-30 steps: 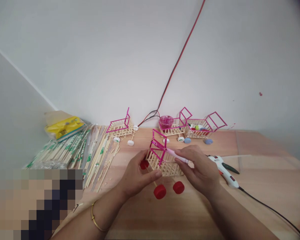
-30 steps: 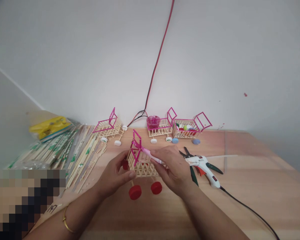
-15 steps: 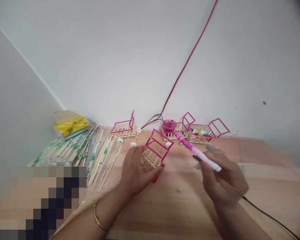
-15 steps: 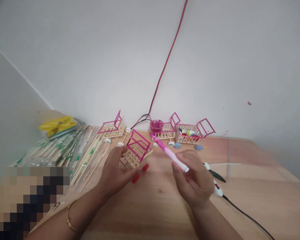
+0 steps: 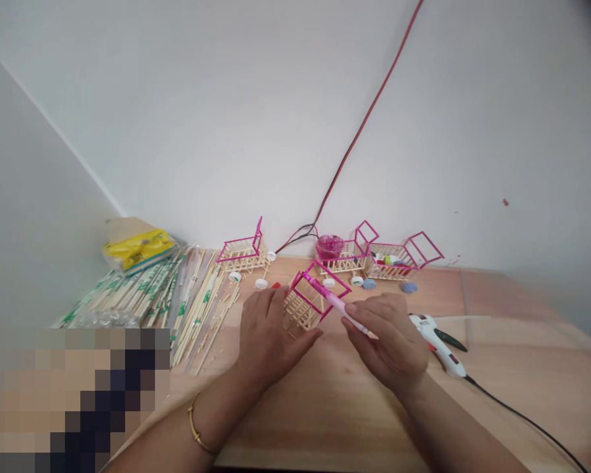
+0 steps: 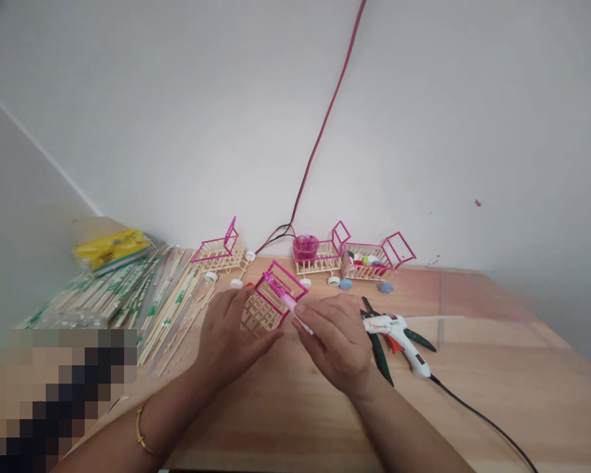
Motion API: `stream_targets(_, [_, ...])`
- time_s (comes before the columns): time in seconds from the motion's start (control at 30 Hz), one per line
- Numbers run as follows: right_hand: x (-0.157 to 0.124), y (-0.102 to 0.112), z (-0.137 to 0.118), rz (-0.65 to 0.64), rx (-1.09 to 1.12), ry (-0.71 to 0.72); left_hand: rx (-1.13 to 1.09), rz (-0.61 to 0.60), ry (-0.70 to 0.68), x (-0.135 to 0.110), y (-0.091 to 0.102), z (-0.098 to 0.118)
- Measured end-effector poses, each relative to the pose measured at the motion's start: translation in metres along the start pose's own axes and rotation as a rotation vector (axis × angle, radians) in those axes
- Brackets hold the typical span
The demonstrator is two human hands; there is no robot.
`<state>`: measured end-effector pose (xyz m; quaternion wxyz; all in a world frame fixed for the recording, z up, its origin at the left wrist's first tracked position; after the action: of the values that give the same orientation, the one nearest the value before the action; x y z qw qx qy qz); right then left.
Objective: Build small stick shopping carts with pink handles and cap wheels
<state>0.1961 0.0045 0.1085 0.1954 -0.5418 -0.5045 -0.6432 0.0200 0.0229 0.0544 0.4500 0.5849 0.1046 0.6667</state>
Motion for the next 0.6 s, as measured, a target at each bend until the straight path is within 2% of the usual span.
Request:
stream_targets(0.23, [0.003,-0.004,-0.009,-0.022,0.017,0.084,0.016,0.031,-0.005,0.0,0.002,0.001])
stream_targets(0.43, [0.002,0.004,-0.002,0.021,-0.003,0.04,0.03,0.027,-0.014,0.001,0.003,0.002])
stream_targets(0.6, [0.003,0.011,-0.001,0.062,-0.038,0.056,0.039,0.029,-0.025,0.001,0.003,0.003])
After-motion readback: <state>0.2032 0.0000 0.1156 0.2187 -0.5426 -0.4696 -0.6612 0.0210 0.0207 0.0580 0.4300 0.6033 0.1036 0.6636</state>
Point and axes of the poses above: each hand's wrist, its own x-axis towards the middle knuckle, its own y-axis out of the back of the hand, z = x × y, the point moved 7 cm from there along x, towards the middle knuckle, and after that the axes turned 2 degrees about x, right-handed, at the moved point
